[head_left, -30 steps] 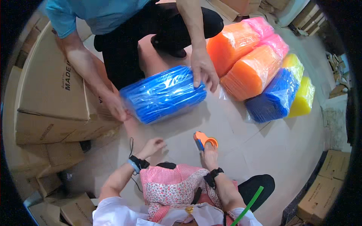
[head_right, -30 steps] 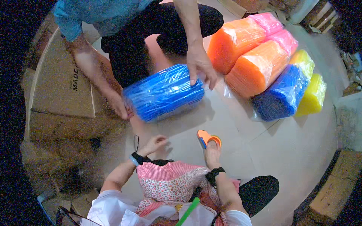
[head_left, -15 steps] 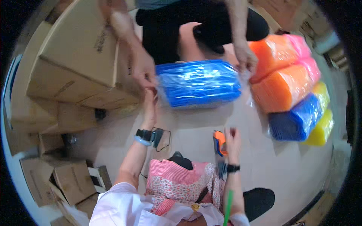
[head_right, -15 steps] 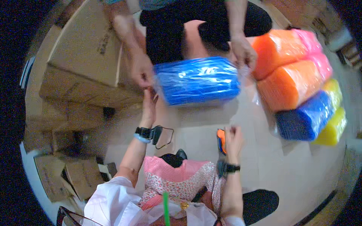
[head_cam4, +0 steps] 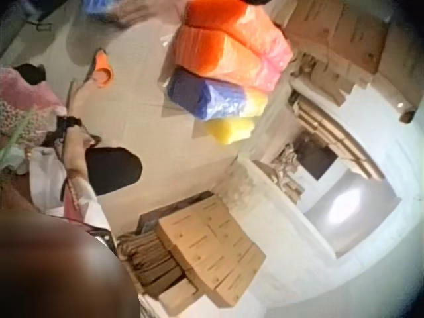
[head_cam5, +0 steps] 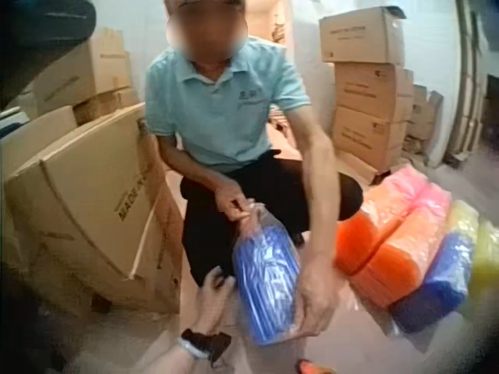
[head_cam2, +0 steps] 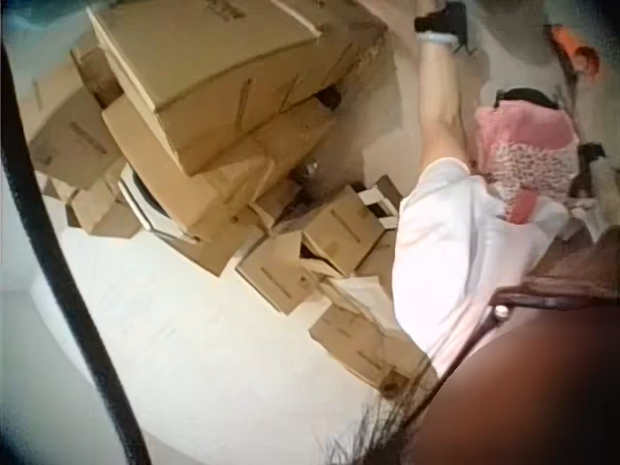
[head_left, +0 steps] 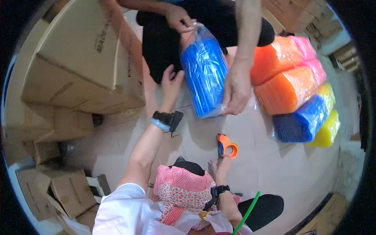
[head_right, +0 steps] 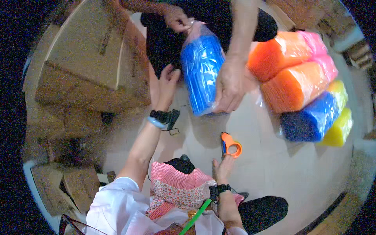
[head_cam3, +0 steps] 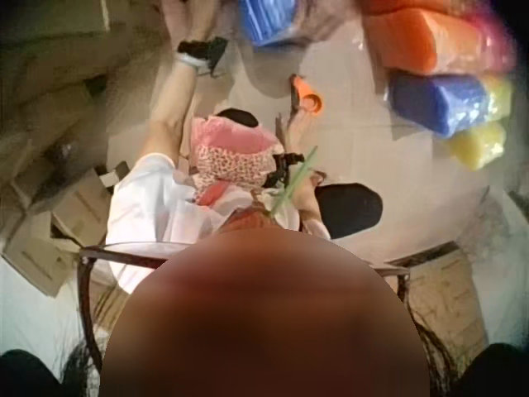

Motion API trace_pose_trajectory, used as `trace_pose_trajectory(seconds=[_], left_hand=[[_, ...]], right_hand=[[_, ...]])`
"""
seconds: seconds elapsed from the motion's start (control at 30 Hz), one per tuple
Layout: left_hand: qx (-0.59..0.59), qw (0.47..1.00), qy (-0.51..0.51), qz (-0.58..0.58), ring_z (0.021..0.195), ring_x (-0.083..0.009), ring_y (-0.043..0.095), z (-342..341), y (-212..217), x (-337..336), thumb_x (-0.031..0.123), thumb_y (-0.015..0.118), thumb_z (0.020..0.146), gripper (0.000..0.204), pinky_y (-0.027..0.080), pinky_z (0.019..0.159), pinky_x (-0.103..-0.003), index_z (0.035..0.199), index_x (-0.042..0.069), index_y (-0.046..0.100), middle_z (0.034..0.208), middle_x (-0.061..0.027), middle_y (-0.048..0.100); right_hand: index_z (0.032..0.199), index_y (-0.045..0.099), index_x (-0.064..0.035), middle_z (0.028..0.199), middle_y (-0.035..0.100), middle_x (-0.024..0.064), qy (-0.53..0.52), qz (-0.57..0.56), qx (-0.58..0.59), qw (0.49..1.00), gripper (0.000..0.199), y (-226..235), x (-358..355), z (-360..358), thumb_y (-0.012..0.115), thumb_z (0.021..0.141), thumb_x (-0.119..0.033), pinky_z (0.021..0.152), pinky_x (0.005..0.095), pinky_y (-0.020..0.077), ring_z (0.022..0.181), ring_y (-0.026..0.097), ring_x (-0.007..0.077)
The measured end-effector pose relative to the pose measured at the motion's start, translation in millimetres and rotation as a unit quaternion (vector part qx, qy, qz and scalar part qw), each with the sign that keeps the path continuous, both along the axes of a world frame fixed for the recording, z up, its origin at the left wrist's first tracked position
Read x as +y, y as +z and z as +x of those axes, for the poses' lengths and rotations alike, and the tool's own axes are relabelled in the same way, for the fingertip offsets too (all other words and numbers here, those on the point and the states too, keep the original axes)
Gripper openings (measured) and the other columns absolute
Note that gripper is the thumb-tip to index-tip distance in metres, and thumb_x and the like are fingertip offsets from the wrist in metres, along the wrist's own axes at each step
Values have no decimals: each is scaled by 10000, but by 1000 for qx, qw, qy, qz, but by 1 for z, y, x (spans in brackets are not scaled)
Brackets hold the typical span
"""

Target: The recorder weighs bundles of blue plastic straws, places them in plastic bags, seals the bags with a partner on the floor, and packs them into a cardboard box.

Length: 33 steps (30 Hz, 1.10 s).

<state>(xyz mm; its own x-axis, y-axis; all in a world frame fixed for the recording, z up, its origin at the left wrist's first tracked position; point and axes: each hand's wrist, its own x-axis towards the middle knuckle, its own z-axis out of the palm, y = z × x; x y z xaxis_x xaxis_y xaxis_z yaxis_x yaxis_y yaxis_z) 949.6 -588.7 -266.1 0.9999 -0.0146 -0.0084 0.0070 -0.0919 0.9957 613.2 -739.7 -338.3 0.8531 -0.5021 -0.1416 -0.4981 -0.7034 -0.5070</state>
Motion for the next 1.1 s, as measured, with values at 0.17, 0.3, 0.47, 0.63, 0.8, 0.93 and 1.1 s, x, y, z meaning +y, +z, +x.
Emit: trace_pose_trajectory(seconds=[0.17, 0.3, 0.47, 0.63, 0.8, 0.93, 1.1], left_hand=[[-15, 995, -36, -96, 1228, -237, 378, -51, 24, 5, 333, 674, 785, 696, 316, 1006, -341, 1316, 11, 360, 1320, -181, 391], [-59, 988, -139, 22, 1267, -281, 332, -95, 1, -1, 363, 717, 730, 771, 285, 1032, -399, 1319, 21, 356, 1361, -180, 339], [-246, 940, -162, 170, 1288, -341, 289, -124, 16, -35, 373, 758, 669, 850, 254, 1050, -449, 1330, 34, 344, 1395, -189, 289], [-320, 904, -108, 263, 1283, -376, 285, -95, 19, -53, 363, 777, 635, 890, 244, 1057, -460, 1337, 40, 336, 1386, -205, 303], [-340, 862, -146, 347, 1260, -355, 322, -51, 19, -57, 354, 785, 614, 855, 288, 1038, -429, 1311, 59, 386, 1368, -191, 339], [-346, 837, -179, 384, 1214, -335, 376, -20, 36, -61, 358, 775, 621, 755, 332, 1004, -418, 1248, 77, 462, 1325, -168, 390], [-389, 831, -173, 358, 1140, -318, 441, -3, 46, -66, 369, 754, 638, 650, 362, 971, -406, 1167, 68, 526, 1231, -150, 461]], right_hand=[[1073, 460, -3, 998, 501, 174, -35, -32, -9, 999, 555, -12, -9, -3, 750, 627, -162, 863, 410, 383, 982, 465, 350], [1060, 489, -8, 997, 523, 169, -15, -50, 32, 998, 509, -15, -26, 8, 731, 652, -191, 915, 422, 359, 1001, 478, 320], [990, 558, -18, 955, 576, 163, 12, -93, 96, 991, 395, -30, -42, 18, 693, 700, -249, 980, 419, 321, 996, 519, 269], [925, 583, -31, 834, 613, 157, 38, -109, 108, 987, 339, -33, -39, 27, 681, 715, -278, 988, 419, 318, 874, 585, 276], [896, 579, -21, 782, 626, 171, 41, -18, 130, 990, 340, -45, -48, 16, 661, 714, -297, 857, 402, 423, 738, 617, 313], [892, 563, 2, 773, 618, 201, 32, 13, 94, 995, 397, -39, -56, 19, 666, 703, -331, 735, 422, 467, 733, 612, 339], [911, 564, 17, 786, 614, 220, -13, 85, 60, 994, 461, -18, -67, 25, 669, 697, -378, 720, 442, 466, 774, 606, 360]])
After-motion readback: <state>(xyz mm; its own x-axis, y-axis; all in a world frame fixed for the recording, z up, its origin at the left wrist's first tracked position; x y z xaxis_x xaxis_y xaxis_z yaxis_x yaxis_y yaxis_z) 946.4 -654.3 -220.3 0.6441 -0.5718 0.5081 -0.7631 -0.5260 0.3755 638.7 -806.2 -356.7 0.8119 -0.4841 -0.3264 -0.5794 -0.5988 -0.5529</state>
